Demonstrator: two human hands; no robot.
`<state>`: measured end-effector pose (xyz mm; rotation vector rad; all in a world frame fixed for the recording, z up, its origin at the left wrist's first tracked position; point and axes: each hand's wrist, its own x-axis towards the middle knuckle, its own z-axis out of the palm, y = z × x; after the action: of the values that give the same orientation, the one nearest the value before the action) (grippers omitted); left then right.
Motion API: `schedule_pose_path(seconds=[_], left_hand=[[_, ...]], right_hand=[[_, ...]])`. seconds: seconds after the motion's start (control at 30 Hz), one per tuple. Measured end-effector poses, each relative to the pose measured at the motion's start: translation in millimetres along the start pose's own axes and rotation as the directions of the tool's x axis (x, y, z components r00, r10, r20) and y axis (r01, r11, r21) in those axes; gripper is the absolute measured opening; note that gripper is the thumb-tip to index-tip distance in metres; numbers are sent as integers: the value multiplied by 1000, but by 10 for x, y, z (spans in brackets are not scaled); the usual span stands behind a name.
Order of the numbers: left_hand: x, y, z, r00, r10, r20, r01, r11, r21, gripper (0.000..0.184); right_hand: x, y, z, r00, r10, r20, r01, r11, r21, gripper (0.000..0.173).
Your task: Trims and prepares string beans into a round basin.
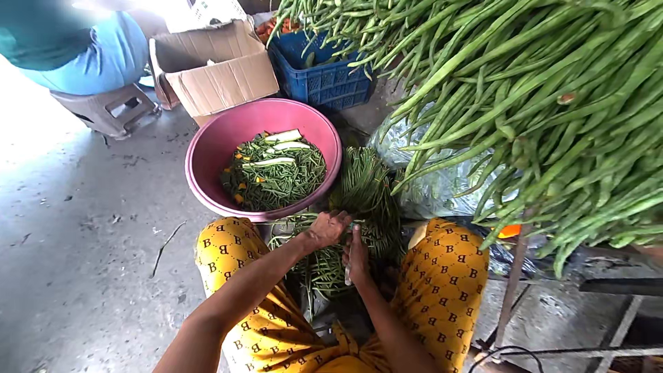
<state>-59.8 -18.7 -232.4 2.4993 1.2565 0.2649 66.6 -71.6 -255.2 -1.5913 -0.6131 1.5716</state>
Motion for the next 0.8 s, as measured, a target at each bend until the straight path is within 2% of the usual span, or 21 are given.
schedule_pose_path(seconds=[0.2,0.3,0.4,0.47,0.5,0.53,0.57,0.63,0.7,0.77,0.8], left_hand=[[-40,29,49,999,39,-24,-39,999,34,32],[-63,43,13,1000,11,16,-11,1000,16,33],[-55,36,-213,977,-157,146,188,956,-227,43],[-72,-92,-279,964,-233,128,265,817,-513,48],[-88,-152,-310,959,-255,122,273,725,-632,49],[-105,-203,-348,957,-262,125,270,651,-709,50],[-126,-240,-388,956,-261,132,269,609,-746,50],[-159,-273,-465,955,-256,152,281,605,-745,53],[-181,-260,-489,955,-265,133,284,687,-669,58],[-199,-214,-489,954,-274,121,296,805,-514,62],[-210,-189,-487,959,-260,110,282,856,-433,61]], right_hand=[[33,0,-22,1000,28,-7,-28,999,15,52],[-34,-56,-6,997,73,19,-74,995,61,52],[-92,-214,-88,980,157,121,-172,977,128,57],[-70,-254,-180,976,164,143,-182,975,124,57],[-63,-261,-227,976,160,146,-173,982,80,48],[-75,-270,-249,980,158,123,-161,987,21,32],[-114,-297,-245,985,150,84,-147,988,-38,22],[-224,-394,-184,998,53,34,-48,988,-146,49],[-329,-533,-121,981,-184,61,194,933,-304,55],[-396,-695,-81,890,-434,137,441,747,-498,51],[-398,-765,-66,841,-508,189,519,655,-549,51]])
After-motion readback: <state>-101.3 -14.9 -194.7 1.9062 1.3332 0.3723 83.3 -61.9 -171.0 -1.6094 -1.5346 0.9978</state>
